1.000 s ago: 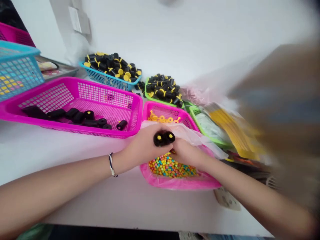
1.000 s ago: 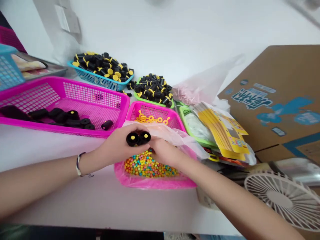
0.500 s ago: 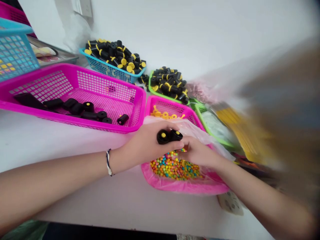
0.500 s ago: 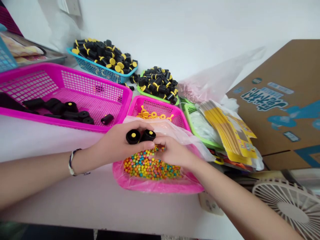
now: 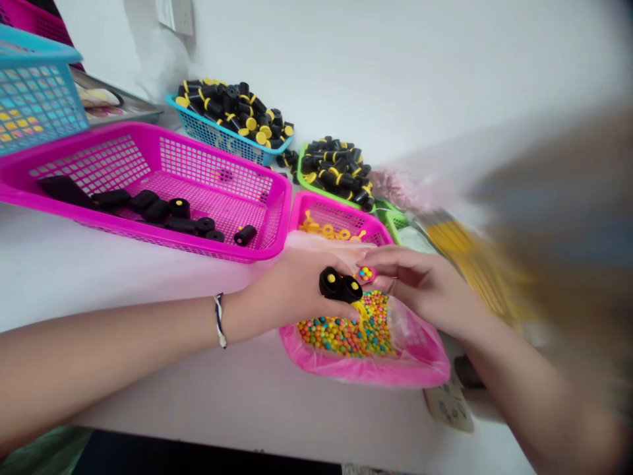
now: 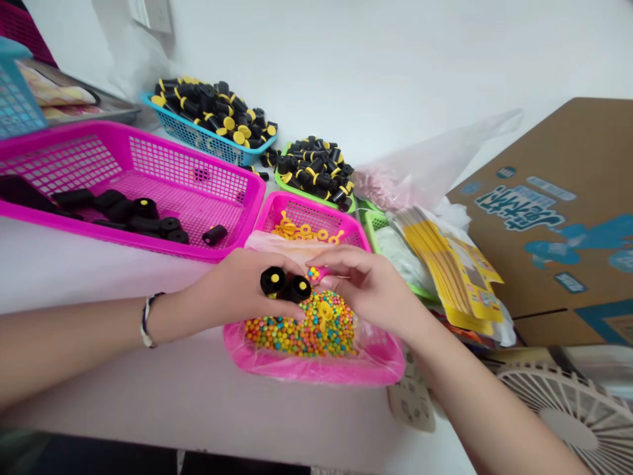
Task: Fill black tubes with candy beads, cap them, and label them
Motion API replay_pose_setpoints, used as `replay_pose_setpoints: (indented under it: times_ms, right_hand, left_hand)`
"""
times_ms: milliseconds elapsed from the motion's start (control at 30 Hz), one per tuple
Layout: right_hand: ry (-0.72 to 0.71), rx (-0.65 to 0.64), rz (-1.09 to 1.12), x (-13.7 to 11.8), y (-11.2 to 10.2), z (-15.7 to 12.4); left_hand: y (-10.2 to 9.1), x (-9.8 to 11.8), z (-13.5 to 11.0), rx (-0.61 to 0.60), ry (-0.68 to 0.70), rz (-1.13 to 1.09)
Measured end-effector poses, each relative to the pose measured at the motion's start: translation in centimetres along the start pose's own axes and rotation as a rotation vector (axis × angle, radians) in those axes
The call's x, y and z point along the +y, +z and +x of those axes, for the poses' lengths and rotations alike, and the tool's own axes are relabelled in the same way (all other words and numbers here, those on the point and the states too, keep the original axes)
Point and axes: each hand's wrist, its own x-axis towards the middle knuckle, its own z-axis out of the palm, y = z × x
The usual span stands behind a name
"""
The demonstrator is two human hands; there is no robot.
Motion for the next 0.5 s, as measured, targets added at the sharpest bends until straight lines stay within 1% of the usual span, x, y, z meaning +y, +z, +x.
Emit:
replay_pose_setpoints:
  times_ms: [100,167,267,400,467,500]
  right_hand:
    - [-0.187,0.018,-0.252,-0.5,0.0,0.1]
    - [-0.27,0.016,-0.373,-0.8,-0.1,0.1]
    - [-0.329,0.003,-0.485,-1.5,-0.2,0.2]
    - [-0.399,0.018,-0.604,-2.3,-0.6,0.2]
    - [-0.44,0.028,-0.714,-2.1,-0.8,0.0]
    - [-0.437,0.008,-0.771,-1.8,-0.8,-0.1]
  left_hand:
    - [0.0,0.1,0.0,0.017,-0.027,0.008]
    - [0.0,0.2,0.0,0.016,-0.035,0.014]
    - [0.0,0.2,0.1,0.007,-0.054,0.007]
    - [0.1,0.1,0.1,0.002,-0.036,-0.032]
    - [0.1,0.2,0.1,0.007,-0.007,-0.057]
    - [0.1,0.2,0.1,0.016,0.002,-0.066]
